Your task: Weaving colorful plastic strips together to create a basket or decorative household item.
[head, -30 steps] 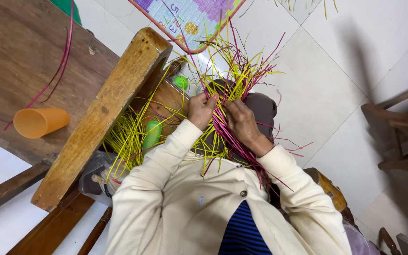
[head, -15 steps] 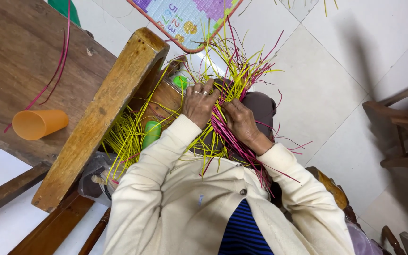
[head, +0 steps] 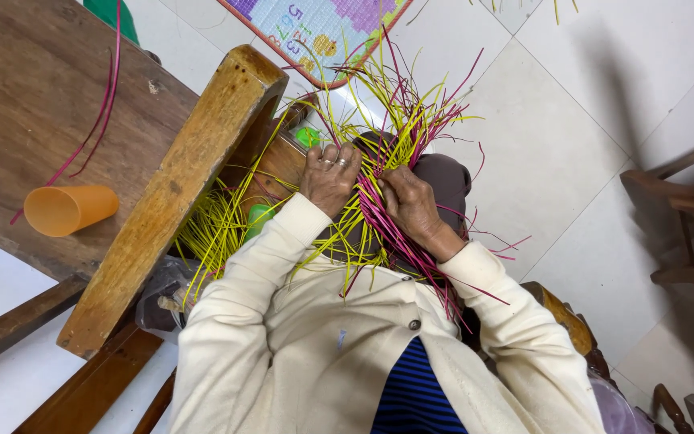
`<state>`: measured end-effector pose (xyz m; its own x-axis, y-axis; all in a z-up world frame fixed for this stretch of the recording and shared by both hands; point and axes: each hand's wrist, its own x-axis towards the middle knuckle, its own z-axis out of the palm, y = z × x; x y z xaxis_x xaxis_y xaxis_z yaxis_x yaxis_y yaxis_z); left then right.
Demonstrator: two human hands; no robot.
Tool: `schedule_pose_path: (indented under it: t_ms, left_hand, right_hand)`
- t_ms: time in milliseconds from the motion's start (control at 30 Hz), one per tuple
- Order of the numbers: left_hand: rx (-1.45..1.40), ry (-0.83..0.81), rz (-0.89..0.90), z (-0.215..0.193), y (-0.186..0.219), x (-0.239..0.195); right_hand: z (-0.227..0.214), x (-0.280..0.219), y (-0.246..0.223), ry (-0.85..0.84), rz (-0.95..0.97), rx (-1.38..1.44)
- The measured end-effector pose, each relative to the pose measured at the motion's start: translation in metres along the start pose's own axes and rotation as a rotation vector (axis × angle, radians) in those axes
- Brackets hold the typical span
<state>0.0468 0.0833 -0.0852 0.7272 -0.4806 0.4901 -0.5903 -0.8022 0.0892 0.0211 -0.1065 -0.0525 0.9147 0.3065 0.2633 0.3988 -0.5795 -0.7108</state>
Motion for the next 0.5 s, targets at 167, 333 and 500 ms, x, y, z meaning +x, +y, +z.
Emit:
schedule_pose_path:
  t_ms: [167, 333, 500]
  left_hand:
    - [-0.052, 0.106, 0.128, -0.011, -0.001, 0.016]
    - [-0.088, 0.159, 0.210, -0.003, -0.002, 0.014]
    - [-0.140, 0.191, 0.272, 0.000, -0.004, 0.016]
  right_hand:
    - [-0.002, 0.002, -0.002, 0.007, 0.006, 0.007]
    - [0.000, 0.000, 0.004, 0.005, -0.013, -0.011]
    - [0.001, -0.003, 0.005, -0.002, -0.016, -0.031]
